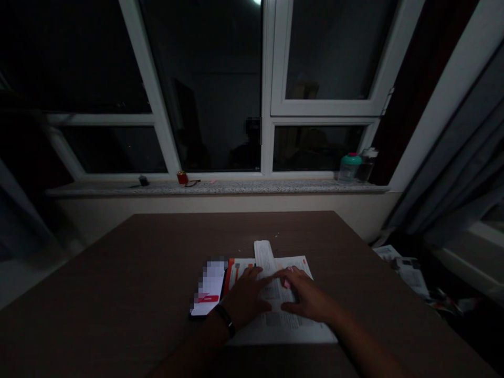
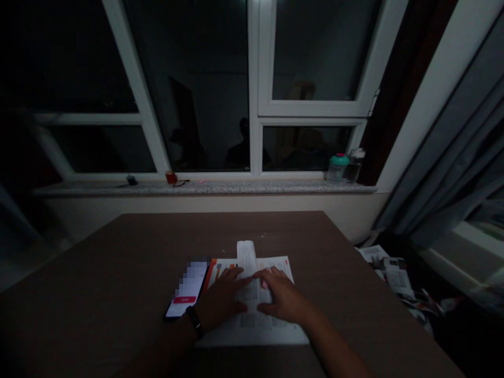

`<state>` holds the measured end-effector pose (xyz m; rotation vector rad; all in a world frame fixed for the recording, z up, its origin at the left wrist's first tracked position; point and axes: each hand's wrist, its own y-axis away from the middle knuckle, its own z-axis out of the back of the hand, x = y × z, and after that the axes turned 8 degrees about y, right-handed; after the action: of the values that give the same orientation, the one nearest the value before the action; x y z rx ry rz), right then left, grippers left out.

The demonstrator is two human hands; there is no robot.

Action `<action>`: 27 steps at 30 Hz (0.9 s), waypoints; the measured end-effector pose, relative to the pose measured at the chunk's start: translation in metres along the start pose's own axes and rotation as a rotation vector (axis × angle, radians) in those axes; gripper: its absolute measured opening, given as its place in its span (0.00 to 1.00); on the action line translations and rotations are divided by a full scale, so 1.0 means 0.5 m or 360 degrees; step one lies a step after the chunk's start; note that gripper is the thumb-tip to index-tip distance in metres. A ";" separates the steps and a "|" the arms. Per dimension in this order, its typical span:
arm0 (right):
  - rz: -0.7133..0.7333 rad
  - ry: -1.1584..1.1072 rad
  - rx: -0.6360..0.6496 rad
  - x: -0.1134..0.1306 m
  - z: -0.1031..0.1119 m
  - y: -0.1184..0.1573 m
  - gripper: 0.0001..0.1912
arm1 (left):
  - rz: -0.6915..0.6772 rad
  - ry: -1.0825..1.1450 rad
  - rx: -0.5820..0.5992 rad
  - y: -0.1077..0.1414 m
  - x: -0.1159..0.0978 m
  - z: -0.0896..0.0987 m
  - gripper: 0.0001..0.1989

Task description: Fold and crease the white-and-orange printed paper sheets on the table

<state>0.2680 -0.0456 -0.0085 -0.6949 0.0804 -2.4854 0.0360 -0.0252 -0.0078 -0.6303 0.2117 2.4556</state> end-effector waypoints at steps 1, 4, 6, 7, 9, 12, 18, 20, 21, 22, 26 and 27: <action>-0.0021 -0.0007 -0.0019 -0.001 -0.002 -0.001 0.32 | -0.0009 -0.0003 -0.0003 0.000 -0.001 0.000 0.37; -0.0087 -0.0017 -0.0099 -0.004 -0.013 -0.006 0.28 | -0.0046 -0.0021 -0.0030 0.000 -0.003 0.000 0.34; -0.0113 0.0001 -0.0149 -0.009 -0.021 -0.013 0.26 | -0.0059 -0.0031 -0.0047 -0.001 -0.003 -0.001 0.32; -0.0135 0.0016 -0.0175 -0.011 -0.025 -0.017 0.26 | -0.0063 -0.0031 -0.0053 -0.001 -0.004 -0.001 0.32; -0.0192 0.0053 -0.0217 -0.018 -0.032 -0.026 0.24 | -0.0070 -0.0029 -0.0053 -0.003 -0.005 0.000 0.31; -0.0303 0.0109 -0.0268 -0.025 -0.040 -0.041 0.22 | -0.0081 -0.0029 -0.0051 -0.004 -0.009 0.004 0.31; -0.0414 0.0207 -0.0366 -0.028 -0.050 -0.062 0.19 | -0.0071 0.0006 -0.0044 -0.004 -0.011 0.006 0.29; -0.0427 0.0204 -0.0354 -0.028 -0.049 -0.064 0.19 | -0.0093 0.0013 -0.0052 -0.003 -0.009 0.004 0.29; -0.0426 0.0195 -0.0346 -0.028 -0.048 -0.063 0.20 | -0.0103 0.0009 -0.0059 -0.003 -0.009 0.003 0.29; -0.0415 0.0182 -0.0337 -0.028 -0.045 -0.061 0.20 | -0.0115 0.0002 -0.0070 -0.002 -0.009 0.003 0.29; -0.0334 0.0133 -0.0272 -0.026 -0.035 -0.048 0.22 | -0.0086 -0.0023 -0.0077 -0.001 -0.012 0.009 0.28; -0.0318 0.0125 -0.0248 -0.026 -0.033 -0.044 0.23 | -0.0064 -0.0023 -0.0056 0.000 -0.013 0.012 0.28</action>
<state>0.2582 -0.0215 -0.0243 -0.6988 0.2470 -2.7201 0.0384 -0.0266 0.0004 -0.6258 0.1489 2.4293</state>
